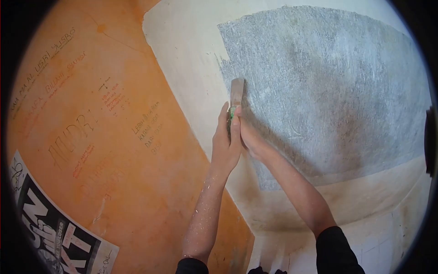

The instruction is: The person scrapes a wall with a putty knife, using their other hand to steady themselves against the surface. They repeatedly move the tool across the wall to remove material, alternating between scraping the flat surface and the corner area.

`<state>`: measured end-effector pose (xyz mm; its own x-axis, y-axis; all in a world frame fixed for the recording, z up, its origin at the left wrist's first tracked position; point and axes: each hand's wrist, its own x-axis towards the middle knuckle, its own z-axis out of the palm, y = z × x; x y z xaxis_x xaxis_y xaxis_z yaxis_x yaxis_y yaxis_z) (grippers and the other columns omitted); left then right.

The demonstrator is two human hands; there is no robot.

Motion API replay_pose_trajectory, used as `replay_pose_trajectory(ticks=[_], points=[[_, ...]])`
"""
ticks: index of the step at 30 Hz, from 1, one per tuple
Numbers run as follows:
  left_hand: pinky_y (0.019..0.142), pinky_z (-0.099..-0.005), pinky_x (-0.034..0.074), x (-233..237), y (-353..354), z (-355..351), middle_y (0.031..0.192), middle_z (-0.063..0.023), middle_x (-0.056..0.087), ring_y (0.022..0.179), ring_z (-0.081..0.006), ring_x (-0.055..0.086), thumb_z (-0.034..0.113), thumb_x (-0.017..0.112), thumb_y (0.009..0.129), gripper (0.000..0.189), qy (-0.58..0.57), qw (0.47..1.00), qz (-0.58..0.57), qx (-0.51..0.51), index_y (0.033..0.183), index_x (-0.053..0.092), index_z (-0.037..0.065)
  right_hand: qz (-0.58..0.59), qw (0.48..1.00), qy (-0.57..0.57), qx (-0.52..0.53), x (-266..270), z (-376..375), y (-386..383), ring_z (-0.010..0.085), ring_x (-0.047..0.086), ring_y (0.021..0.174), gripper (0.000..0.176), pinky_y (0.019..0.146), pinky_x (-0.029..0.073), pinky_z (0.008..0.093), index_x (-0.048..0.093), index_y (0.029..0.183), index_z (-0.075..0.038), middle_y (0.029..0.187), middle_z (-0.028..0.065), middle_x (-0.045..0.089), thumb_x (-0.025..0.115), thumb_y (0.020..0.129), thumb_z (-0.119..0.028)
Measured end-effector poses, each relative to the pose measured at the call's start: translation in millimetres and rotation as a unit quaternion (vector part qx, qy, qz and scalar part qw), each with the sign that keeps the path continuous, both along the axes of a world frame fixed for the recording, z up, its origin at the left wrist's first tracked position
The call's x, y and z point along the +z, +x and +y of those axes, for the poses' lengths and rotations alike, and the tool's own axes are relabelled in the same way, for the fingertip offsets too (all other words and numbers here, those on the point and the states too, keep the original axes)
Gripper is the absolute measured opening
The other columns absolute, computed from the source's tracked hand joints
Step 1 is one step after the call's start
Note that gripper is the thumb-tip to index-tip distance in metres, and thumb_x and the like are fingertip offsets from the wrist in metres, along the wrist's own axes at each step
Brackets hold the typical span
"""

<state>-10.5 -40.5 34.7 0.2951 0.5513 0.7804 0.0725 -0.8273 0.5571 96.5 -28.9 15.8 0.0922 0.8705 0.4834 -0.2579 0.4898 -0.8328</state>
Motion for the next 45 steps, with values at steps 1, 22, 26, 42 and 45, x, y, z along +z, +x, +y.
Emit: replay_pose_trajectory(ticks=[1, 22, 26, 42, 45], points=[[0.099, -0.0380, 0.048, 7, -2, -10, 0.136, -0.0214, 0.058, 0.117, -0.0278, 0.062, 0.036, 0.045, 0.108, 0.056, -0.034, 0.999, 0.025, 0.002, 0.154, 0.034, 0.005, -0.043, 0.999, -0.016, -0.009, 4, -12, 1, 0.0224, 0.062, 0.098, 0.072, 0.086, 0.048, 0.0416, 0.047, 0.136, -0.004, 0.127, 0.0137, 0.059, 0.026, 0.103, -0.065], [0.058, -0.0416, 0.045, 57, 20, -14, 0.064, -0.0166, 0.057, 0.059, -0.0283, 0.059, 0.026, 0.060, 0.100, 0.031, 0.124, 0.949, 0.024, 0.289, 0.129, 0.069, 0.017, -0.476, 0.400, 0.182, -0.762, -88, -84, 226, 0.0312, 0.025, 0.151, 0.052, 0.123, 0.002, 0.0555, 0.046, 0.151, -0.014, 0.159, 0.0087, 0.038, 0.032, 0.104, -0.034], [0.056, -0.0434, 0.046, 39, 23, -12, 0.066, -0.0138, 0.054, 0.060, -0.0309, 0.059, 0.024, 0.059, 0.099, 0.032, 0.120, 0.942, 0.037, 0.310, 0.129, 0.069, 0.018, -0.478, 0.388, 0.191, -0.764, -92, -85, 227, 0.0304, 0.025, 0.151, 0.051, 0.123, 0.004, 0.0520, 0.046, 0.150, -0.014, 0.160, 0.0088, 0.037, 0.030, 0.105, -0.030], [0.061, -0.0449, 0.048, 59, 15, -10, 0.070, -0.0188, 0.060, 0.068, -0.0339, 0.064, 0.023, 0.059, 0.098, 0.030, 0.121, 0.950, 0.045, 0.285, 0.124, 0.071, 0.013, -0.486, 0.380, 0.184, -0.765, -88, -87, 225, 0.0322, 0.025, 0.151, 0.051, 0.123, 0.006, 0.0516, 0.044, 0.151, -0.011, 0.160, 0.0109, 0.037, 0.028, 0.106, -0.029], [0.061, -0.0451, 0.048, 52, 11, -9, 0.070, -0.0188, 0.061, 0.069, -0.0341, 0.064, 0.023, 0.058, 0.099, 0.031, 0.112, 0.954, 0.049, 0.274, 0.125, 0.071, 0.014, -0.482, 0.379, 0.198, -0.765, -88, -86, 226, 0.0320, 0.025, 0.151, 0.051, 0.123, 0.006, 0.0517, 0.044, 0.151, -0.011, 0.160, 0.0111, 0.037, 0.029, 0.106, -0.028]])
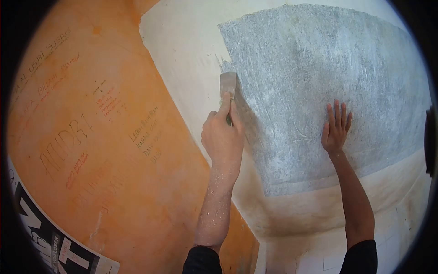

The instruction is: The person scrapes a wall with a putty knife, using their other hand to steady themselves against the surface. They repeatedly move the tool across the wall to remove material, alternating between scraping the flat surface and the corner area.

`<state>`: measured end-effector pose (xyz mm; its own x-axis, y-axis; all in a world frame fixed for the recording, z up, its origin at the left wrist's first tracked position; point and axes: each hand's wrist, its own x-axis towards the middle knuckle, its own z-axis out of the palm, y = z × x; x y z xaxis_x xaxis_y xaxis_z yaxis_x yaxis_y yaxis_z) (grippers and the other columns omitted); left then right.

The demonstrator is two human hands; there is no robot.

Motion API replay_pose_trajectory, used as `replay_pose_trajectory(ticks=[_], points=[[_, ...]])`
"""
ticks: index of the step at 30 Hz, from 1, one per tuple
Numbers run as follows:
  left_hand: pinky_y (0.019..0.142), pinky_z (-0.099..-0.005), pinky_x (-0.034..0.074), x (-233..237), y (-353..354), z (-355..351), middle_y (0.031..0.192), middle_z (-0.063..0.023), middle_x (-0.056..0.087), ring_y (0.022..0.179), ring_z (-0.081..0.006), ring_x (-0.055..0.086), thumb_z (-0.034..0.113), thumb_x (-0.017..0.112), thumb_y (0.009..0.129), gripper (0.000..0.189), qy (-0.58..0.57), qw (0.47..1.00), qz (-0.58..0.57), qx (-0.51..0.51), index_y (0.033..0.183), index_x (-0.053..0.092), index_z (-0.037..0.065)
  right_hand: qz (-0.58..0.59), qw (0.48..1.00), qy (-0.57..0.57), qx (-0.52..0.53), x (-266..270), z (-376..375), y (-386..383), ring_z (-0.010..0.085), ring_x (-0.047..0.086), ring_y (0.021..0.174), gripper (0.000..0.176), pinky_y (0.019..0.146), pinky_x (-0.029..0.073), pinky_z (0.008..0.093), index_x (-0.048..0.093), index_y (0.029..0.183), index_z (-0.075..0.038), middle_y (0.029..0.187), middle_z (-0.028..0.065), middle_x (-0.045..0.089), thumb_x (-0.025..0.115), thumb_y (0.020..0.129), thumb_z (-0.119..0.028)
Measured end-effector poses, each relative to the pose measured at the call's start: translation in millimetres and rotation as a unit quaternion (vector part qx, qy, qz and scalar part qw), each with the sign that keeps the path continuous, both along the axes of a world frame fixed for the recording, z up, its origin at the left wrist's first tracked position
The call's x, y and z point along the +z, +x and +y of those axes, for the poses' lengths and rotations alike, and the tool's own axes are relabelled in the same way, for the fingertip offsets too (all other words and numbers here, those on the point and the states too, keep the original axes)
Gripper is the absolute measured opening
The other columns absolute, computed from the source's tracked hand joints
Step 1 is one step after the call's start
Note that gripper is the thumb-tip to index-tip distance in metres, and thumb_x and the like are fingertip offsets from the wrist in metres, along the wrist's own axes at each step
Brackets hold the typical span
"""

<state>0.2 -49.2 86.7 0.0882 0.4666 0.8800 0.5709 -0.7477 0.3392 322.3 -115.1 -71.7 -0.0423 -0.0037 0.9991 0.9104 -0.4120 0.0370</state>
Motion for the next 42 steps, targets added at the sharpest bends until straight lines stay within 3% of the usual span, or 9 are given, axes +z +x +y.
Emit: replay_pose_trajectory(ticks=[4, 15, 18, 20, 24, 27, 31, 36, 42], points=[[0.061, -0.0445, 0.048, 11, 2, -1, 0.071, -0.0180, 0.060, 0.068, -0.0334, 0.064, 0.024, 0.056, 0.100, 0.032, -0.022, 0.999, -0.020, -0.016, 0.127, 0.069, 0.015, 0.014, 1.000, -0.005, 0.005, -1, -1, 0, 0.0303, 0.026, 0.151, 0.051, 0.123, 0.005, 0.0516, 0.045, 0.151, -0.014, 0.160, 0.0081, 0.037, 0.032, 0.103, -0.028], [0.060, -0.0452, 0.048, 20, -1, 1, 0.067, -0.0185, 0.060, 0.066, -0.0345, 0.065, 0.025, 0.057, 0.099, 0.030, -0.037, 0.998, -0.028, -0.036, 0.124, 0.072, 0.016, 0.010, 1.000, -0.010, -0.010, -1, 0, -2, 0.0325, 0.025, 0.151, 0.052, 0.123, 0.006, 0.0523, 0.043, 0.152, -0.010, 0.160, 0.0113, 0.036, 0.028, 0.106, -0.030], [0.061, -0.0455, 0.049, 8, 1, 9, 0.069, -0.0193, 0.062, 0.067, -0.0354, 0.065, 0.024, 0.057, 0.099, 0.030, 0.035, 0.999, 0.003, -0.013, 0.122, 0.072, 0.014, 0.001, 1.000, -0.002, -0.002, 0, 0, -2, 0.0327, 0.025, 0.151, 0.052, 0.123, 0.006, 0.0521, 0.043, 0.151, -0.010, 0.160, 0.0119, 0.036, 0.028, 0.106, -0.030], [0.064, -0.0455, 0.051, 18, 10, 23, 0.073, -0.0198, 0.065, 0.069, -0.0360, 0.067, 0.023, 0.057, 0.098, 0.031, 0.081, 0.996, -0.028, -0.011, 0.123, 0.072, 0.012, 0.003, 1.000, 0.002, -0.005, 2, 0, -2, 0.0329, 0.025, 0.151, 0.052, 0.123, 0.006, 0.0520, 0.044, 0.151, -0.009, 0.160, 0.0120, 0.036, 0.028, 0.106, -0.030], [0.068, -0.0452, 0.053, 77, 6, 5, 0.077, -0.0199, 0.070, 0.077, -0.0376, 0.069, 0.023, 0.054, 0.098, 0.031, 0.023, 0.998, -0.062, -0.016, 0.122, 0.072, 0.013, -0.006, 1.000, 0.003, -0.002, 1, 0, -2, 0.0330, 0.026, 0.151, 0.052, 0.123, 0.007, 0.0520, 0.044, 0.151, -0.009, 0.159, 0.0120, 0.037, 0.029, 0.106, -0.030], [0.067, -0.0459, 0.052, 43, 5, 2, 0.076, -0.0203, 0.068, 0.075, -0.0377, 0.069, 0.023, 0.055, 0.098, 0.031, 0.047, 0.999, -0.024, -0.003, 0.123, 0.072, 0.013, 0.008, 1.000, 0.005, 0.006, -1, 1, 0, 0.0322, 0.027, 0.150, 0.051, 0.123, 0.007, 0.0535, 0.045, 0.151, -0.014, 0.159, 0.0094, 0.037, 0.031, 0.104, -0.031], [0.064, -0.0477, 0.051, -4, 1, -7, 0.074, -0.0210, 0.064, 0.071, -0.0379, 0.066, 0.022, 0.058, 0.097, 0.030, -0.027, 1.000, 0.003, -0.015, 0.122, 0.072, 0.012, 0.015, 1.000, 0.004, 0.008, -1, -1, -2, 0.0318, 0.028, 0.150, 0.051, 0.123, 0.007, 0.0532, 0.045, 0.151, -0.014, 0.159, 0.0094, 0.038, 0.031, 0.104, -0.030], [0.066, -0.0406, 0.051, 30, 9, -14, 0.076, -0.0228, 0.068, 0.071, -0.0359, 0.069, 0.021, 0.057, 0.099, 0.029, 0.007, 1.000, -0.009, 0.013, 0.122, 0.072, 0.012, 0.000, 1.000, 0.004, 0.002, 0, 0, -3, 0.0326, 0.026, 0.151, 0.051, 0.123, 0.007, 0.0515, 0.044, 0.151, -0.011, 0.159, 0.0119, 0.037, 0.030, 0.105, -0.028], [0.067, -0.0423, 0.052, 6, 7, -14, 0.077, -0.0237, 0.068, 0.072, -0.0370, 0.069, 0.019, 0.058, 0.097, 0.029, -0.002, 1.000, 0.021, 0.003, 0.121, 0.072, 0.009, 0.003, 1.000, 0.013, 0.016, -1, 1, -1, 0.0320, 0.028, 0.150, 0.051, 0.123, 0.006, 0.0526, 0.046, 0.150, -0.013, 0.158, 0.0097, 0.039, 0.033, 0.104, -0.031]])
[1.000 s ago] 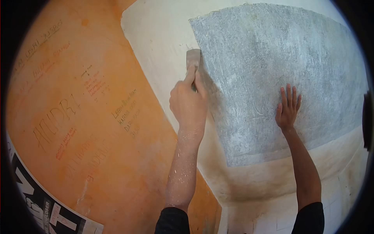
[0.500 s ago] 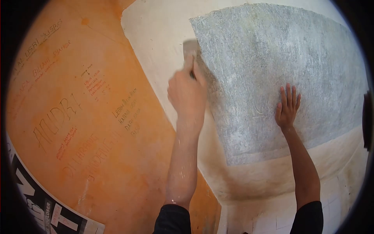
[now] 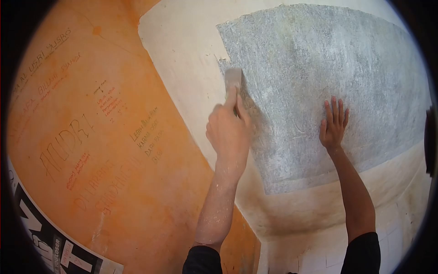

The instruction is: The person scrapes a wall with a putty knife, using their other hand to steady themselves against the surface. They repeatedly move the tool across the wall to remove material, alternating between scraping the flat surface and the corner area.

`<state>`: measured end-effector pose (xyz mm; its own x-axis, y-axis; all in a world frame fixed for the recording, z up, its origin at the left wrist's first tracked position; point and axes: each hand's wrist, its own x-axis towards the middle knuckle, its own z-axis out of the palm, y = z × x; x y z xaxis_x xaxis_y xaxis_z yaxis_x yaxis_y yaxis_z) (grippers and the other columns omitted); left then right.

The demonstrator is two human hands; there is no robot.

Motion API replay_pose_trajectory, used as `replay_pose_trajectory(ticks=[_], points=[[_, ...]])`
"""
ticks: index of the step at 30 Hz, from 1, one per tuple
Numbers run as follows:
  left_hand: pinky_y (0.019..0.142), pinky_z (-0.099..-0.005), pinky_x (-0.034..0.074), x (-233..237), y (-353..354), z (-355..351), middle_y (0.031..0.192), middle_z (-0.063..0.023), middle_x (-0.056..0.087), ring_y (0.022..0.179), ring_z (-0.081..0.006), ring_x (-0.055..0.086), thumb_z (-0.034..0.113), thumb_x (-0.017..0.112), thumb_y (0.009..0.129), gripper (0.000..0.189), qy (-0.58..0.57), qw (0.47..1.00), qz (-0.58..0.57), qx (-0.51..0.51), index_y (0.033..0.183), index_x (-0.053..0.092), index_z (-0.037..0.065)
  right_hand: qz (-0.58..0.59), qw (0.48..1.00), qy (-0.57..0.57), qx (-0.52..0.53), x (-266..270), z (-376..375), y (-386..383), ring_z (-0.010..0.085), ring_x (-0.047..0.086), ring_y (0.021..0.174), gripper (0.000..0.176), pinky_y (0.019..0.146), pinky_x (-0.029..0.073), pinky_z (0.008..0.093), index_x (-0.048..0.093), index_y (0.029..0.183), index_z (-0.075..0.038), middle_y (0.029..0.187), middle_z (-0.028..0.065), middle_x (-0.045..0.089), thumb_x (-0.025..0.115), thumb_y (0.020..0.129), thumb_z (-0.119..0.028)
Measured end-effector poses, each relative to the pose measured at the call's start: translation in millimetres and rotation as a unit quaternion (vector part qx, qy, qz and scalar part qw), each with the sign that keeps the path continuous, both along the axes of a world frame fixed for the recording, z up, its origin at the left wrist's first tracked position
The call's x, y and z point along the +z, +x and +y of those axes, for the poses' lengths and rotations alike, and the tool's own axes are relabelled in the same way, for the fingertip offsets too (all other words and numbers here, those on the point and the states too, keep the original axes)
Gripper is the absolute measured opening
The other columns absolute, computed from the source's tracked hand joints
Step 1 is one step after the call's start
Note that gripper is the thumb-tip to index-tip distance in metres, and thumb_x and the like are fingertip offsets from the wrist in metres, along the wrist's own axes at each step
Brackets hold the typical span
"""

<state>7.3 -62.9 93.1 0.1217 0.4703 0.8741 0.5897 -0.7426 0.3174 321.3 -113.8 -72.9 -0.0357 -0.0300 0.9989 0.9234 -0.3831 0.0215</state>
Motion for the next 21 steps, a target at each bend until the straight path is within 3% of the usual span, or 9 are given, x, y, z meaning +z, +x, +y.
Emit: replay_pose_trajectory(ticks=[3, 10, 12, 15, 19, 21], points=[[0.067, -0.0425, 0.052, 17, 7, 1, 0.076, -0.0237, 0.068, 0.073, -0.0370, 0.069, 0.021, 0.060, 0.097, 0.030, 0.007, 0.999, -0.030, -0.015, 0.122, 0.071, 0.010, 0.004, 1.000, -0.002, 0.000, 0, 0, -1, 0.0325, 0.029, 0.150, 0.051, 0.123, 0.006, 0.0526, 0.046, 0.150, -0.012, 0.158, 0.0097, 0.039, 0.033, 0.104, -0.030], [0.067, -0.0415, 0.052, 7, 2, 4, 0.076, -0.0237, 0.068, 0.074, -0.0363, 0.070, 0.022, 0.059, 0.097, 0.031, -0.014, 0.999, -0.015, -0.045, 0.121, 0.072, 0.008, 0.005, 1.000, 0.003, -0.002, 2, 0, -1, 0.0323, 0.029, 0.149, 0.051, 0.123, 0.007, 0.0528, 0.047, 0.149, -0.012, 0.158, 0.0096, 0.040, 0.032, 0.104, -0.030], [0.067, -0.0408, 0.052, 16, 7, 4, 0.076, -0.0240, 0.068, 0.073, -0.0356, 0.070, 0.021, 0.058, 0.097, 0.030, 0.048, 0.998, -0.029, -0.014, 0.120, 0.072, 0.009, 0.004, 1.000, -0.003, -0.008, 0, -1, -1, 0.0321, 0.029, 0.149, 0.051, 0.122, 0.007, 0.0530, 0.047, 0.150, -0.012, 0.158, 0.0096, 0.040, 0.032, 0.104, -0.030], [0.067, -0.0406, 0.052, 19, -4, -1, 0.077, -0.0243, 0.068, 0.074, -0.0361, 0.070, 0.021, 0.059, 0.097, 0.029, -0.017, 0.998, -0.029, -0.050, 0.119, 0.072, 0.008, 0.013, 1.000, -0.010, -0.011, 1, -2, -3, 0.0320, 0.029, 0.149, 0.052, 0.122, 0.007, 0.0529, 0.046, 0.150, -0.012, 0.158, 0.0097, 0.039, 0.032, 0.104, -0.030], [0.066, -0.0396, 0.052, 10, -4, 0, 0.077, -0.0239, 0.068, 0.070, -0.0345, 0.069, 0.021, 0.059, 0.097, 0.029, -0.016, 0.999, 0.009, -0.031, 0.119, 0.072, 0.009, 0.004, 1.000, 0.003, -0.015, 0, 0, -1, 0.0317, 0.029, 0.149, 0.052, 0.122, 0.007, 0.0528, 0.046, 0.150, -0.013, 0.158, 0.0097, 0.040, 0.032, 0.104, -0.031], [0.070, -0.0458, 0.053, 25, 0, 0, 0.080, -0.0219, 0.069, 0.080, -0.0384, 0.069, 0.021, 0.055, 0.098, 0.031, -0.004, 0.998, -0.028, -0.057, 0.120, 0.072, 0.009, 0.005, 1.000, -0.003, -0.010, 0, 0, -1, 0.0316, 0.029, 0.149, 0.052, 0.123, 0.007, 0.0527, 0.046, 0.150, -0.013, 0.158, 0.0097, 0.040, 0.033, 0.103, -0.031]])
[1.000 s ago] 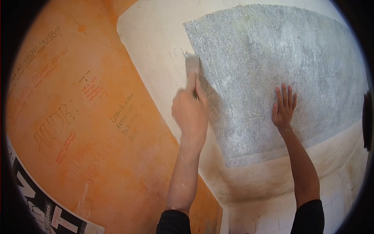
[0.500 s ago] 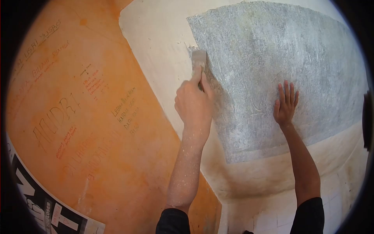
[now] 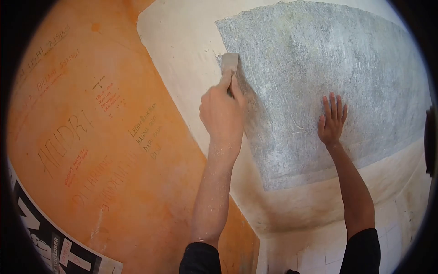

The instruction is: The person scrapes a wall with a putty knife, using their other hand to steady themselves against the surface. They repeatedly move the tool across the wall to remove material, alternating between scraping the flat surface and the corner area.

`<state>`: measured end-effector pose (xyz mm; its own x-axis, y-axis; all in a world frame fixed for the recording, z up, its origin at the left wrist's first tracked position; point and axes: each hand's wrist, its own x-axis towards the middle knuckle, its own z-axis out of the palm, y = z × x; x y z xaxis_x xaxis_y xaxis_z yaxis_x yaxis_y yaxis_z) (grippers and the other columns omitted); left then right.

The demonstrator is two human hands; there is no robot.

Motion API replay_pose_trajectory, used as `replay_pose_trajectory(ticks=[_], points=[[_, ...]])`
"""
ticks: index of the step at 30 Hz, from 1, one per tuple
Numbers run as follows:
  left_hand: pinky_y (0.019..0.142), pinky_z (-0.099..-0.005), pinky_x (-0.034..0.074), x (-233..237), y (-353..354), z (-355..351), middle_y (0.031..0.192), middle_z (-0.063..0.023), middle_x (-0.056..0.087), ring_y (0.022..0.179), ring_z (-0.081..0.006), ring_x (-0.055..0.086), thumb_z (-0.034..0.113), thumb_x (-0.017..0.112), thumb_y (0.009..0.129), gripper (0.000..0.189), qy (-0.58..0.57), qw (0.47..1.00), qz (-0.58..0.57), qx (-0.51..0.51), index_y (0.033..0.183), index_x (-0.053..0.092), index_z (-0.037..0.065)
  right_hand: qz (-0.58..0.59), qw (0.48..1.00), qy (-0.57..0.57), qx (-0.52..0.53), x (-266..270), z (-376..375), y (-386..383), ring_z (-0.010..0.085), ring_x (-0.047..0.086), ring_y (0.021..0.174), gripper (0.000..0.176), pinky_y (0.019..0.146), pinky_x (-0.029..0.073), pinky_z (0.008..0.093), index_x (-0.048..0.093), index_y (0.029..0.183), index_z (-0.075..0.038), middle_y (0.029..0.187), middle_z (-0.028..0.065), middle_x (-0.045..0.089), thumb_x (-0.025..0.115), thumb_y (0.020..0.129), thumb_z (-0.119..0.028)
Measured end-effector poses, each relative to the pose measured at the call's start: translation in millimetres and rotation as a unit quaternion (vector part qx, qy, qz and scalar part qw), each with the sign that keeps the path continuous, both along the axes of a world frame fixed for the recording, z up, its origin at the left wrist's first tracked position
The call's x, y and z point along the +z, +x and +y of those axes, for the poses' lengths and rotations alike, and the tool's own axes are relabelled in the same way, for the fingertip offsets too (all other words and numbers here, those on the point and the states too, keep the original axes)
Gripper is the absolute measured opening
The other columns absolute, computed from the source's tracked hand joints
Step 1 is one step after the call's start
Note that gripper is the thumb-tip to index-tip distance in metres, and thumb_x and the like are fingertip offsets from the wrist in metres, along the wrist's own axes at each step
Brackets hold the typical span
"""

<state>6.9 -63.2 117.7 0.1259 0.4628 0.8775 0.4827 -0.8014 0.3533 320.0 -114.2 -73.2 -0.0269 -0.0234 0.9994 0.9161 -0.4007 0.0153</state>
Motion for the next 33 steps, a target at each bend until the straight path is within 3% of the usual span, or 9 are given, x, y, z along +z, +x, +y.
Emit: replay_pose_trajectory(ticks=[1, 8, 10, 16, 22, 24, 30, 33], points=[[0.070, -0.0451, 0.054, 6, -2, -3, 0.081, -0.0220, 0.070, 0.080, -0.0383, 0.070, 0.021, 0.055, 0.098, 0.031, -0.041, 0.999, 0.005, -0.014, 0.121, 0.072, 0.008, -0.002, 1.000, -0.003, 0.001, 3, -1, 1, 0.0316, 0.029, 0.149, 0.052, 0.123, 0.007, 0.0527, 0.046, 0.150, -0.013, 0.158, 0.0097, 0.040, 0.033, 0.103, -0.031], [0.071, -0.0433, 0.054, -9, -7, 6, 0.080, -0.0222, 0.070, 0.078, -0.0388, 0.070, 0.022, 0.056, 0.097, 0.031, -0.001, 0.999, -0.008, -0.039, 0.120, 0.072, 0.008, -0.001, 1.000, 0.008, 0.004, 2, 0, 0, 0.0318, 0.029, 0.150, 0.052, 0.122, 0.008, 0.0534, 0.045, 0.151, -0.013, 0.159, 0.0098, 0.038, 0.034, 0.103, -0.030], [0.071, -0.0428, 0.054, 4, -5, 3, 0.081, -0.0228, 0.071, 0.078, -0.0389, 0.070, 0.023, 0.057, 0.097, 0.031, -0.017, 0.999, -0.030, -0.034, 0.120, 0.072, 0.008, -0.004, 1.000, -0.002, 0.006, 1, -2, 0, 0.0318, 0.029, 0.150, 0.052, 0.122, 0.008, 0.0538, 0.045, 0.151, -0.013, 0.159, 0.0098, 0.038, 0.034, 0.103, -0.030], [0.072, -0.0431, 0.054, -14, -18, 3, 0.082, -0.0235, 0.071, 0.079, -0.0387, 0.070, 0.024, 0.057, 0.097, 0.032, -0.049, 0.998, 0.012, -0.029, 0.119, 0.073, 0.007, -0.001, 1.000, 0.001, 0.000, 2, 1, 1, 0.0320, 0.027, 0.150, 0.053, 0.122, 0.007, 0.0541, 0.044, 0.151, -0.013, 0.160, 0.0101, 0.037, 0.034, 0.103, -0.031], [0.073, -0.0440, 0.054, 10, -20, 8, 0.084, -0.0242, 0.071, 0.081, -0.0390, 0.070, 0.026, 0.056, 0.097, 0.033, -0.100, 0.994, -0.009, -0.038, 0.120, 0.072, 0.008, 0.016, 1.000, -0.017, 0.006, -2, 1, -4, 0.0324, 0.026, 0.151, 0.053, 0.122, 0.007, 0.0541, 0.044, 0.151, -0.013, 0.160, 0.0102, 0.037, 0.035, 0.102, -0.031], [0.069, -0.0364, 0.053, -6, -19, 16, 0.082, -0.0247, 0.071, 0.072, -0.0265, 0.072, 0.030, 0.062, 0.096, 0.033, -0.005, 0.999, -0.031, -0.037, 0.119, 0.072, 0.008, 0.003, 1.000, -0.006, -0.005, -1, 1, 1, 0.0325, 0.026, 0.151, 0.053, 0.122, 0.007, 0.0541, 0.044, 0.151, -0.013, 0.160, 0.0103, 0.036, 0.035, 0.102, -0.031], [0.072, -0.0377, 0.054, 7, -8, 9, 0.085, -0.0249, 0.071, 0.078, -0.0300, 0.073, 0.030, 0.061, 0.096, 0.033, -0.021, 0.999, -0.037, -0.024, 0.119, 0.073, 0.009, -0.003, 1.000, -0.004, -0.003, 2, 0, 2, 0.0321, 0.027, 0.150, 0.053, 0.122, 0.007, 0.0534, 0.043, 0.151, -0.013, 0.160, 0.0099, 0.037, 0.034, 0.102, -0.031], [0.074, -0.0395, 0.054, 0, -17, 8, 0.088, -0.0242, 0.072, 0.082, -0.0318, 0.073, 0.030, 0.061, 0.096, 0.033, -0.095, 0.994, -0.019, -0.043, 0.118, 0.073, 0.009, 0.001, 1.000, -0.009, 0.001, -2, -1, -2, 0.0319, 0.027, 0.150, 0.053, 0.122, 0.007, 0.0536, 0.044, 0.151, -0.014, 0.160, 0.0097, 0.037, 0.034, 0.102, -0.030]])
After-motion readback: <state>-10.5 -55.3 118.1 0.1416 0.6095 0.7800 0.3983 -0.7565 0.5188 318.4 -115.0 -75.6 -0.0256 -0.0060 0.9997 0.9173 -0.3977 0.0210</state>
